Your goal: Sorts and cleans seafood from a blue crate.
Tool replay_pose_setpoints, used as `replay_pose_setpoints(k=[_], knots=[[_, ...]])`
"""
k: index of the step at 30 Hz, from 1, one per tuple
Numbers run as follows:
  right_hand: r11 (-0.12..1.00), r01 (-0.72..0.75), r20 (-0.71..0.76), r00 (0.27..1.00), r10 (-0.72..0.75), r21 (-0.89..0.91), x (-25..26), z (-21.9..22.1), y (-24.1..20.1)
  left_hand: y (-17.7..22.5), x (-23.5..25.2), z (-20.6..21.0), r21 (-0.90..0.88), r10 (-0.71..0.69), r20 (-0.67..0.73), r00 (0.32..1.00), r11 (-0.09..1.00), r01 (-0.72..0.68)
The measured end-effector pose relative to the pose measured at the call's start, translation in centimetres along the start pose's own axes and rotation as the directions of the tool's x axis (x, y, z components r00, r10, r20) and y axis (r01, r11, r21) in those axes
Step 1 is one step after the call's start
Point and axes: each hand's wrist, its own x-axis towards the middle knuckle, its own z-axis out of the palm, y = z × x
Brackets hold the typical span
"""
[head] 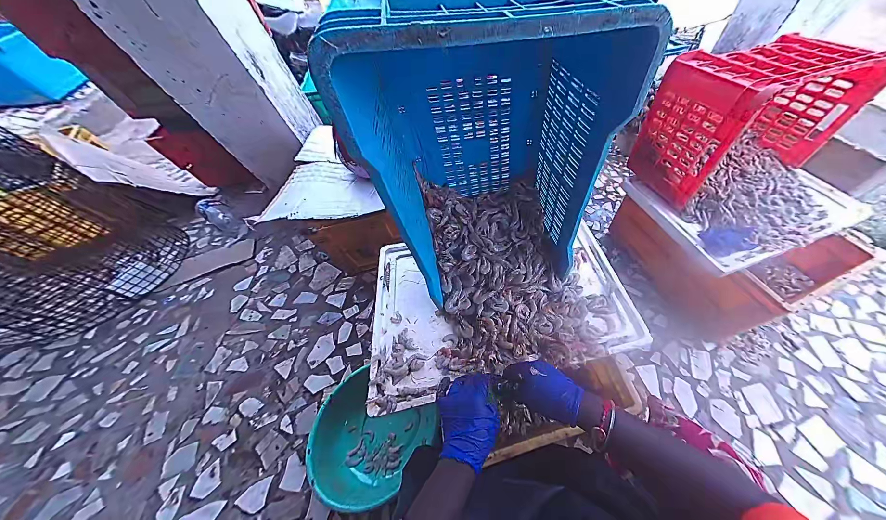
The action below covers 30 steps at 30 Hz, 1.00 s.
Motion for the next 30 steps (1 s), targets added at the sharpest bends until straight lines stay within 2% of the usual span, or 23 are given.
replay_pose_setpoints(k=[2, 3, 5, 6, 9, 11, 12, 14, 17, 19, 20, 22, 24, 26, 28, 30], knots=[[0.999, 0.04, -0.033, 0.999, -0.041, -0.026, 0.1, 0.2, 0.3, -0.2, 0.5, -1.2, -0.289, -0.16, 0.197, 0.967, 0.933, 0.213], [0.998, 0.067, -0.052, 0.996, -0.067, -0.007, 0.2, 0.3, 0.7, -0.8, 0.6, -1.2, -0.446, -0.197, 0.211, 0.958, 0.852, 0.273], [0.98, 0.091, -0.087, 0.993, -0.077, 0.174, 0.4, 0.3, 1.6, -2.4, 0.7, -0.8, -0.672, -0.226, 0.148, 0.963, 0.692, 0.265], [0.957, 0.083, -0.086, 0.994, -0.061, 0.279, 0.4, 0.2, 1.7, -3.2, 0.8, -0.7, -0.7, -0.197, 0.121, 0.973, 0.678, 0.224], [0.919, 0.051, -0.062, 0.998, -0.029, 0.39, 0.2, -0.2, 1.2, -3.6, 0.7, -0.2, -0.635, 0.011, 0.115, 0.993, 0.769, 0.066], [0.914, 0.059, -0.057, 0.998, -0.039, 0.402, 0.0, -0.4, 0.7, -2.0, 0.2, -0.9, -0.6, 0.018, 0.131, 0.991, 0.797, 0.065], [0.904, 0.064, -0.063, 0.997, -0.042, 0.423, -0.2, -0.5, 0.3, -1.3, 0.1, -1.1, -0.567, -0.006, 0.102, 0.995, 0.821, 0.063], [0.898, 0.069, -0.062, 0.997, -0.047, 0.435, -0.7, -0.9, -0.3, -0.8, 0.0, -0.9, -0.393, 0.003, -0.046, 0.999, 0.919, -0.021], [0.928, 0.083, -0.069, 0.996, -0.062, 0.363, -1.2, -1.4, -0.1, -0.6, 0.1, -0.4, -0.08, 0.125, -0.243, 0.962, 0.986, -0.148], [0.938, 0.084, -0.053, 0.996, -0.07, 0.335, -1.6, -1.8, 0.3, -0.4, 0.2, -0.5, 0.041, 0.167, -0.26, 0.951, 0.986, -0.162], [0.937, 0.085, -0.05, 0.996, -0.073, 0.338, -1.7, -2.0, 0.4, -0.3, 0.3, -0.7, 0.025, 0.183, -0.262, 0.947, 0.983, -0.183], [0.928, 0.102, -0.058, 0.994, -0.088, 0.357, -2.1, -2.5, 0.5, -0.1, 0.5, -0.5, -0.155, 0.197, -0.3, 0.933, 0.955, -0.252], [0.925, 0.096, -0.055, 0.995, -0.082, 0.367, -2.8, -2.7, 0.9, 0.4, 0.2, -0.1, -0.4, 0.145, -0.237, 0.961, 0.887, -0.232], [0.926, 0.104, -0.061, 0.994, -0.088, 0.363, -2.9, -3.4, 1.4, 0.6, 0.3, -0.2, -0.62, 0.135, -0.144, 0.98, 0.76, -0.196], [0.923, 0.106, -0.052, 0.994, -0.093, 0.371, -3.1, -3.9, 1.5, 1.0, 0.4, -0.5, -0.754, 0.204, -0.07, 0.976, 0.63, -0.186], [0.916, 0.096, -0.039, 0.995, -0.088, 0.388, -3.2, -4.4, 1.5, 1.3, 0.6, -0.4, -0.781, 0.233, -0.05, 0.971, 0.597, -0.184]])
